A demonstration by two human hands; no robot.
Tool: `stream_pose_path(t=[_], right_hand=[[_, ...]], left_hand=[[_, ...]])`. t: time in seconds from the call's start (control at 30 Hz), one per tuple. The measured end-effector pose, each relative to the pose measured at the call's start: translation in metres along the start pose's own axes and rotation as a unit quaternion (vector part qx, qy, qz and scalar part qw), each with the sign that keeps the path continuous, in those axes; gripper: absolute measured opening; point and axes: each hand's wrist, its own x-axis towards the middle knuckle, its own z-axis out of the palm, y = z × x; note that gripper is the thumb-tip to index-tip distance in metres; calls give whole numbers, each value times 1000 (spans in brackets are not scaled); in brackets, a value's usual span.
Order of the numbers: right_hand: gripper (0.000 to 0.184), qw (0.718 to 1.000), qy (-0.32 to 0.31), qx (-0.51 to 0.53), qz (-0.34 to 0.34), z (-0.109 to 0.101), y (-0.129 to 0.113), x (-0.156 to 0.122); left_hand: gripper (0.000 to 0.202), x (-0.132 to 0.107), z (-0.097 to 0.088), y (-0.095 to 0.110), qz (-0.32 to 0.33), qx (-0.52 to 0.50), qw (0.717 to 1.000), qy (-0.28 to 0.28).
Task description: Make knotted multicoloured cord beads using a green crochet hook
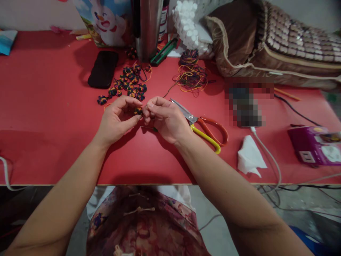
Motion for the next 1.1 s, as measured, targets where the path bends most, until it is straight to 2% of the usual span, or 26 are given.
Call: stream_pose_path(t=[0.1,0.3,0.53,0.8,1.1], right_hand=[[28,1000,-11,17,3,-2,-3,1],[25,999,-24,38,18,0,-3,0],[30,999,-39,27,10,4,4,-1],[26,1000,2,9,6,10,5,-4],[21,1000,20,16,-6,12,7,-5]], left_hand=[[28,0,1,-2,30,18,999,4],[24,2,3,-6,51,45,997,27],[23,1,3,-6,35,53,997,37],[18,-2,6,-2,56,133,987,65],[12,0,7,-3,66,129,989,36]])
